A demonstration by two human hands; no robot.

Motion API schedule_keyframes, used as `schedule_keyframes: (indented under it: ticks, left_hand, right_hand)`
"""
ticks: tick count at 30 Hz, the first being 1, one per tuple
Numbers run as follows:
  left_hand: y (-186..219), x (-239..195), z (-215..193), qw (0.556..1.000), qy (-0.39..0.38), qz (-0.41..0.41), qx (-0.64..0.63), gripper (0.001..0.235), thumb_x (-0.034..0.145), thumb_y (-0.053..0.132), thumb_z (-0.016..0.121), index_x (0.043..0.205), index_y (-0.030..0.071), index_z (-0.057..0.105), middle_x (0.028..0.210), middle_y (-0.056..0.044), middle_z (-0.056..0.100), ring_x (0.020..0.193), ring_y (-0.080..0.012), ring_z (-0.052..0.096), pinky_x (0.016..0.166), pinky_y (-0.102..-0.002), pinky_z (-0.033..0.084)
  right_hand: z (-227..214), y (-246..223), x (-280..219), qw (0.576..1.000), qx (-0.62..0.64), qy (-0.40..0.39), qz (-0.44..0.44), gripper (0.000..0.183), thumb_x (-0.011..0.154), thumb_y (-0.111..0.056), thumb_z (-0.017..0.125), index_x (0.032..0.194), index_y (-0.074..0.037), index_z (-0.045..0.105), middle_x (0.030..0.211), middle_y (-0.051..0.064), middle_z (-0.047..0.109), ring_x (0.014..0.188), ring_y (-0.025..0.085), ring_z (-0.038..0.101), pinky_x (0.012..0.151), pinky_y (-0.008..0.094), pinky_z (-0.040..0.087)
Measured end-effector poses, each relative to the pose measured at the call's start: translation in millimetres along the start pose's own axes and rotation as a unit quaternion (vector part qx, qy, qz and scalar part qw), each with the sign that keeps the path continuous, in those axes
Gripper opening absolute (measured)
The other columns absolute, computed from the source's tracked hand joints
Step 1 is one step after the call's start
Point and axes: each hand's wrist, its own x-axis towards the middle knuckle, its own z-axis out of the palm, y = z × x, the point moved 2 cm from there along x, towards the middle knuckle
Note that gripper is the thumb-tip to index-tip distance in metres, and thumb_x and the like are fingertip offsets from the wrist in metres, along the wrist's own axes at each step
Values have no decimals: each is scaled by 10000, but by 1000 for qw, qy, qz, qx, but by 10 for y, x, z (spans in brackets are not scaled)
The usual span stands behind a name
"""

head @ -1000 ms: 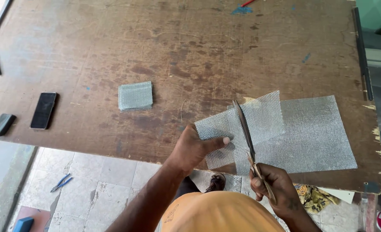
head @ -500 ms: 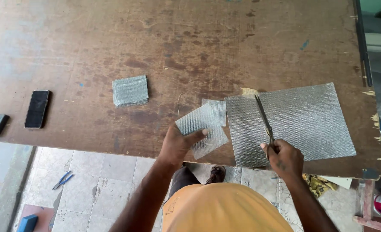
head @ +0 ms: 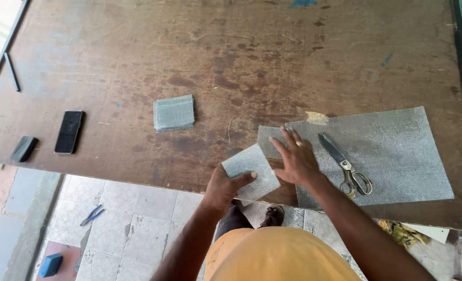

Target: The person cuts metal mesh sheets into smaller pieces using scissors and arranges them on the table.

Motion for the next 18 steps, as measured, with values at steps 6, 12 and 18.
schedule_keyframes:
  ticks: [6,12,18]
  left_hand:
    - [81,-106,-55,1000,0,25,-14,361,843,86,785,1169,-33,688,1030,-113,753,923,-197,712,788,-345,586]
    - [22,-170,-173,998,31,19,-41,348,853,122,782,1141,-52,690,1013,-114,752,911,-193,715,777,-345,583]
    - [79,-145,-138,999,36,30,24,366,858,148,782,1162,-41,705,1023,-107,761,927,-189,713,814,-344,577]
  right_hand:
    - [145,-83,465,989,-92,-115,0,1041,702,-533,890,1539,-213,360,1651,163,204,1530,339,235,1198,630,197]
    - [479,253,466,983,-35,131,-127,502,884,-415,727,1242,-70,658,1293,209,657,1226,423,576,1007,623,416]
    - [-44,408,238,908,81,410,-30,237,1083,-247,631,963,-64,722,875,87,720,751,178,631,662,328,508]
